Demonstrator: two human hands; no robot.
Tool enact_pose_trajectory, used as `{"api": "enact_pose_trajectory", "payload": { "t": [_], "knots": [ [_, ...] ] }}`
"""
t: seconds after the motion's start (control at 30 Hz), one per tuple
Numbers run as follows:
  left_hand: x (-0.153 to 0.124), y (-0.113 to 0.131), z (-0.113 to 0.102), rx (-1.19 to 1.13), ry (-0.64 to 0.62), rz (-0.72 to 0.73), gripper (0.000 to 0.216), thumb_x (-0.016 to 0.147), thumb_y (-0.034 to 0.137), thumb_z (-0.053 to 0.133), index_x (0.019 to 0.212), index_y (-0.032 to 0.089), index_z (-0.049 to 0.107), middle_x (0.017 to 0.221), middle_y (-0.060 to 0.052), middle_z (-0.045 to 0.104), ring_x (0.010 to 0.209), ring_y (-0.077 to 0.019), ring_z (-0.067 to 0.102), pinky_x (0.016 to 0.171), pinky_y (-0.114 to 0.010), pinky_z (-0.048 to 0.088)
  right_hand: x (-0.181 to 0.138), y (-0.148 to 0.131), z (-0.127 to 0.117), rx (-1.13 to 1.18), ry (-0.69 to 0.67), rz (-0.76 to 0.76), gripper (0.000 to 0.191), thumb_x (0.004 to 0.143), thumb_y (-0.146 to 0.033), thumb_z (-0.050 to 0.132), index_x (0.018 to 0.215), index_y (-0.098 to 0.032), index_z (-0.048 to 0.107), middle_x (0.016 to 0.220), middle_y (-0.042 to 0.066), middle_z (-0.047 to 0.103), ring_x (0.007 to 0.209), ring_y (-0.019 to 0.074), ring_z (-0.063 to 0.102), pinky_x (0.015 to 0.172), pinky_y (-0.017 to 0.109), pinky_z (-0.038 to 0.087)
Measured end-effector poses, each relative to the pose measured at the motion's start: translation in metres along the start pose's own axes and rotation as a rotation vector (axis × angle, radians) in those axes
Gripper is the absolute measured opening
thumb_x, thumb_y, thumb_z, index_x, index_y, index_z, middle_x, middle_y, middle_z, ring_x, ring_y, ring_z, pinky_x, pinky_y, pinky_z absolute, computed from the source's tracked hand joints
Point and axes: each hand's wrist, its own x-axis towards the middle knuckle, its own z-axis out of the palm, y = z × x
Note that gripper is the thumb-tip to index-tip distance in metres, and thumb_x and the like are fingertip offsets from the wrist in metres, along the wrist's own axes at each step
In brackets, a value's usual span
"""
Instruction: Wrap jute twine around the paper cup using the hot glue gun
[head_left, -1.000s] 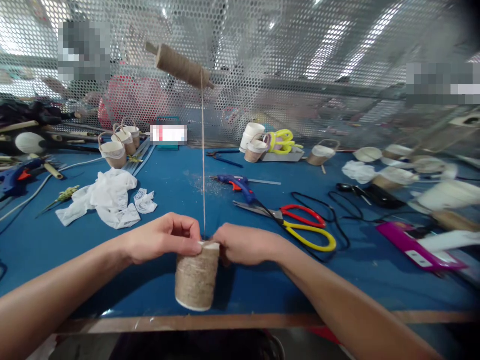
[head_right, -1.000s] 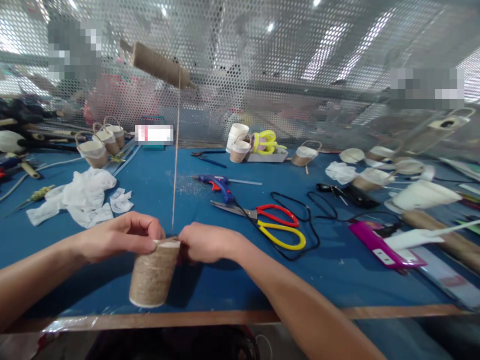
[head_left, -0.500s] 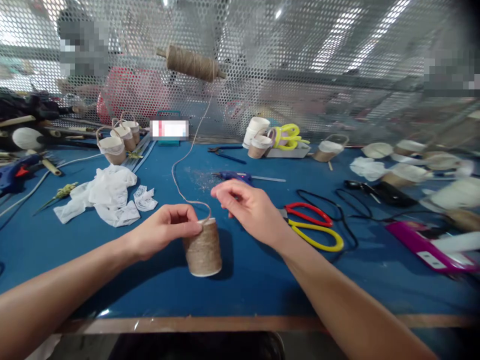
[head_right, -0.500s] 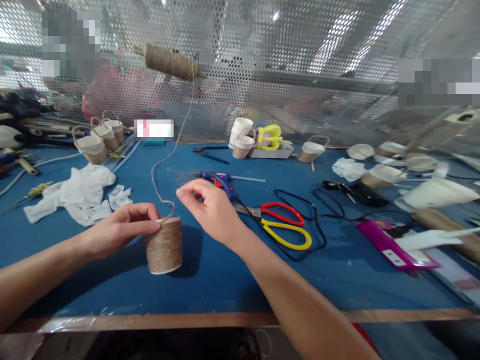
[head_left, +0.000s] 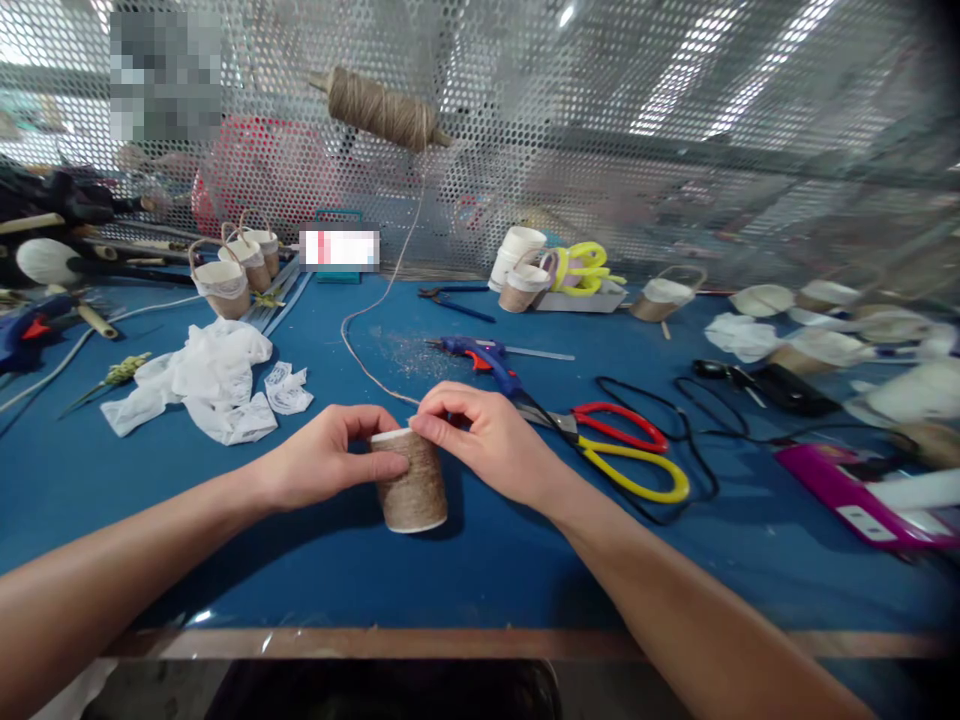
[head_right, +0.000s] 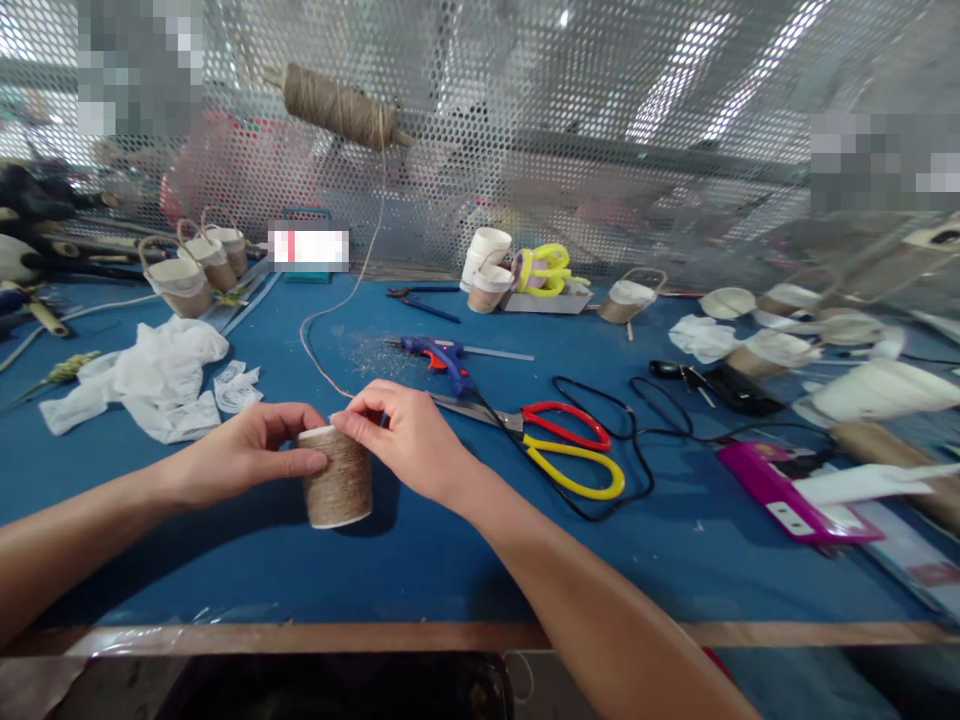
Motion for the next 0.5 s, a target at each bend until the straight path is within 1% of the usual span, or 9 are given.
{"api": "enact_pose_trajectory", "payload": {
  "t": [0.13, 0.23, 0.3, 0.37, 0.43, 0.47, 0.5],
  "knots": [
    [0.001, 0.000, 0.004, -0.035, -0.009, -0.017, 0.020, 0.071, 0.031, 0.064, 0.072, 0.013, 0.055, 0.064, 0.003, 0.052, 0.060, -0.0091, 0.045, 0.058, -0.022, 0.036, 0.000, -0.002, 0.002, 0.001, 0.053, -0.067, 0.014, 0.081, -0.023, 0.057, 0.068, -0.018, 0.059, 0.074, 0.002, 0.058, 0.071, 0.0132, 0.055, 0.067, 0.027, 0.044],
    [0.001, 0.001, 0.007, -0.044, -0.013, -0.012, 0.019, 0.071, 0.030, 0.064, 0.070, 0.013, 0.055, 0.063, 0.003, 0.053, 0.059, -0.0093, 0.046, 0.058, -0.022, 0.037, 0.000, -0.004, 0.006, 0.002, 0.114, -0.142, 0.009, 0.082, -0.021, 0.055, 0.078, -0.019, 0.062, 0.083, 0.003, 0.062, 0.081, 0.0143, 0.058, 0.076, 0.029, 0.045],
    [0.000, 0.001, 0.007, -0.057, -0.016, -0.020, 0.020, 0.071, 0.030, 0.064, 0.070, 0.013, 0.055, 0.063, 0.003, 0.053, 0.059, -0.0094, 0.047, 0.058, -0.022, 0.037, 0.001, -0.004, 0.005, -0.015, 0.129, -0.126, 0.012, 0.084, -0.021, 0.051, 0.087, -0.018, 0.062, 0.093, 0.005, 0.063, 0.088, 0.0151, 0.059, 0.079, 0.029, 0.046],
    [0.000, 0.001, 0.007, -0.074, -0.020, -0.032, 0.021, 0.071, 0.032, 0.063, 0.070, 0.013, 0.055, 0.064, 0.003, 0.053, 0.059, -0.0094, 0.046, 0.058, -0.022, 0.036, 0.004, 0.001, -0.003, -0.095, 0.145, -0.014, 0.018, 0.086, -0.023, 0.048, 0.095, -0.016, 0.062, 0.097, 0.007, 0.064, 0.083, 0.0146, 0.062, 0.073, 0.027, 0.048],
    [-0.001, 0.002, 0.007, -0.073, -0.013, -0.035, 0.022, 0.072, 0.034, 0.062, 0.070, 0.013, 0.055, 0.064, 0.003, 0.053, 0.060, -0.0093, 0.045, 0.059, -0.022, 0.036, 0.010, 0.012, -0.017, -0.249, 0.196, 0.165, 0.022, 0.087, -0.023, 0.044, 0.100, -0.016, 0.061, 0.092, 0.006, 0.066, 0.073, 0.0130, 0.063, 0.068, 0.025, 0.049],
    [-0.001, 0.002, 0.007, -0.067, -0.008, -0.035, 0.023, 0.073, 0.035, 0.061, 0.070, 0.013, 0.054, 0.064, 0.003, 0.052, 0.060, -0.0093, 0.045, 0.059, -0.022, 0.036, 0.013, 0.019, -0.026, -0.370, 0.239, 0.269, 0.024, 0.088, -0.020, 0.041, 0.101, -0.017, 0.061, 0.088, 0.004, 0.067, 0.071, 0.0125, 0.064, 0.069, 0.025, 0.049],
    [-0.001, 0.002, 0.007, -0.059, -0.004, -0.034, 0.024, 0.075, 0.036, 0.060, 0.069, 0.013, 0.054, 0.064, 0.003, 0.052, 0.060, -0.0093, 0.045, 0.059, -0.022, 0.035, 0.016, 0.027, -0.035, -0.438, 0.295, 0.328, 0.027, 0.088, -0.016, 0.038, 0.103, -0.016, 0.060, 0.084, 0.004, 0.068, 0.075, 0.0140, 0.064, 0.072, 0.027, 0.048]
  ]
}}
